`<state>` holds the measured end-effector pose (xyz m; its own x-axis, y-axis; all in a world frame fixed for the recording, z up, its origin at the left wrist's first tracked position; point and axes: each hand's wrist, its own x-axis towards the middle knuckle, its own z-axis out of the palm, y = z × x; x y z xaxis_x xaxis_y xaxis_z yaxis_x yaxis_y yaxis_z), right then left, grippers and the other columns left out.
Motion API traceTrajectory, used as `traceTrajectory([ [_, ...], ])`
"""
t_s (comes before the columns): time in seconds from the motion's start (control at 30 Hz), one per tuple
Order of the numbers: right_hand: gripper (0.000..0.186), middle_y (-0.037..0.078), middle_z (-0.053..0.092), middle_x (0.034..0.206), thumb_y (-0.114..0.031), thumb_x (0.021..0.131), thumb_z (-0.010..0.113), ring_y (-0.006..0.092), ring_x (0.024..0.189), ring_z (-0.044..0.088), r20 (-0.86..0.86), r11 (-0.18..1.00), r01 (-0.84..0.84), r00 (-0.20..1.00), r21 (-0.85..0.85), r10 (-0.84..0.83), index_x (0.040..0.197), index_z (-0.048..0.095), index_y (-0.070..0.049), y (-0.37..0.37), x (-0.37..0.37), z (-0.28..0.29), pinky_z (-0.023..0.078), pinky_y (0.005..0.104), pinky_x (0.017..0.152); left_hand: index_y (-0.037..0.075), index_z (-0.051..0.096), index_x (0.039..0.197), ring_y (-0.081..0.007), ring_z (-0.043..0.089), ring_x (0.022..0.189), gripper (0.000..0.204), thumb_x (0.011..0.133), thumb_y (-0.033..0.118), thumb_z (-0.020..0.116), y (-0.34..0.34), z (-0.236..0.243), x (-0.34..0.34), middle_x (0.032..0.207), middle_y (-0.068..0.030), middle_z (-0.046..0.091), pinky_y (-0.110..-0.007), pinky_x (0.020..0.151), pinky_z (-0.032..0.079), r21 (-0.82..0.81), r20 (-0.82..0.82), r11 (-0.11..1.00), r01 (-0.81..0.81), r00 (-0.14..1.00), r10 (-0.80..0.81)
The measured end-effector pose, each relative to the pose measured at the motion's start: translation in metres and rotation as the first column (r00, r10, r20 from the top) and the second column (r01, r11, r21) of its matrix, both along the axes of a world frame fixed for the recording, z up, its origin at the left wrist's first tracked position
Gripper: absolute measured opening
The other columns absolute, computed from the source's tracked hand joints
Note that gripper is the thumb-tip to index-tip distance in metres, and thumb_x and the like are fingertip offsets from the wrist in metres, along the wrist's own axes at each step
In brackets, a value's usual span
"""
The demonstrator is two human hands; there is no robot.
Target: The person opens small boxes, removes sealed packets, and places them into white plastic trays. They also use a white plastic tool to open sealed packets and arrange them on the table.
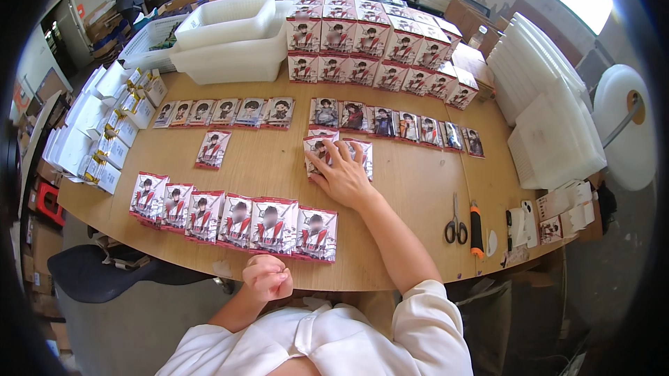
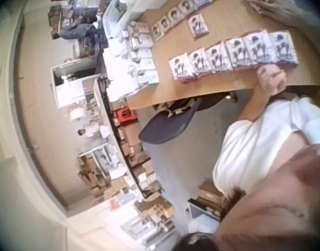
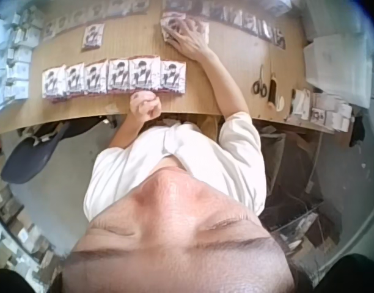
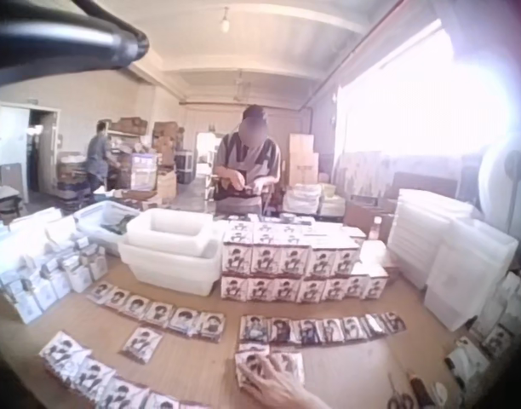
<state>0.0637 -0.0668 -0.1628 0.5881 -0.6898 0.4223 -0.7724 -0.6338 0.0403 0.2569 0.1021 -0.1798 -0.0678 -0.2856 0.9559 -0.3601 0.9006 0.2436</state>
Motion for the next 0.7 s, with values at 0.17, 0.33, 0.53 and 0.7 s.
traceTrajectory([
  [0.17, 0.049, 0.013, 0.046, 0.123, -0.044, 0.086, 0.059, 0.0302, 0.118, 0.04, 0.085, 0.999, 0.048, 0.995, 0.019, -0.05, 0.131, 0.053, -0.023, 0.006, 0.006, -0.001, 0.02, 0.0492, 0.101, 0.008, 0.053, 0.095, -0.0169, 0.055, 0.059, 0.031, 0.07, -0.007, 0.063, 0.002, -0.003, 0.0, 0.098, -0.0086, 0.044, -0.027, 0.051, 0.048, 0.008, -0.01, 1.0, -0.009, 1.0, 0.009],
  [0.33, 0.056, 0.014, 0.043, 0.124, -0.045, 0.084, 0.062, 0.0288, 0.117, 0.041, 0.106, 0.996, 0.082, 0.991, -0.024, -0.079, 0.133, 0.049, -0.02, 0.006, 0.002, 0.004, 0.023, 0.0476, 0.098, 0.008, 0.054, 0.093, -0.0167, 0.056, 0.059, 0.028, 0.07, -0.006, 0.063, -0.001, -0.001, -0.004, 0.096, -0.0087, 0.045, -0.027, 0.052, 0.048, -0.016, -0.011, 1.0, -0.02, 1.0, 0.02],
  [0.53, 0.066, 0.015, 0.042, 0.13, -0.038, 0.076, 0.074, 0.0317, 0.12, 0.04, 0.265, 0.986, 0.016, 0.962, 0.164, -0.06, 0.13, 0.049, -0.01, 0.041, -0.019, 0.073, 0.031, 0.0465, 0.101, 0.007, 0.054, 0.094, -0.0164, 0.053, 0.058, 0.028, 0.072, -0.007, 0.06, 0.002, -0.002, 0.004, 0.094, -0.0096, 0.044, -0.025, 0.051, 0.046, 0.02, -0.024, 0.999, -0.045, 0.999, 0.046],
  [0.7, 0.098, 0.018, 0.037, 0.139, -0.037, 0.065, 0.082, 0.0377, 0.131, 0.031, 0.265, 0.834, -0.193, 0.962, 0.517, 0.059, 0.143, 0.03, -0.007, 0.125, -0.02, 0.061, 0.027, 0.0487, 0.108, 0.008, 0.055, 0.096, -0.0165, 0.055, 0.059, 0.03, 0.071, -0.006, 0.063, 0.002, -0.007, -0.003, 0.094, -0.0081, 0.046, -0.026, 0.053, 0.047, 0.014, -0.078, 0.998, -0.065, 0.995, 0.066],
])
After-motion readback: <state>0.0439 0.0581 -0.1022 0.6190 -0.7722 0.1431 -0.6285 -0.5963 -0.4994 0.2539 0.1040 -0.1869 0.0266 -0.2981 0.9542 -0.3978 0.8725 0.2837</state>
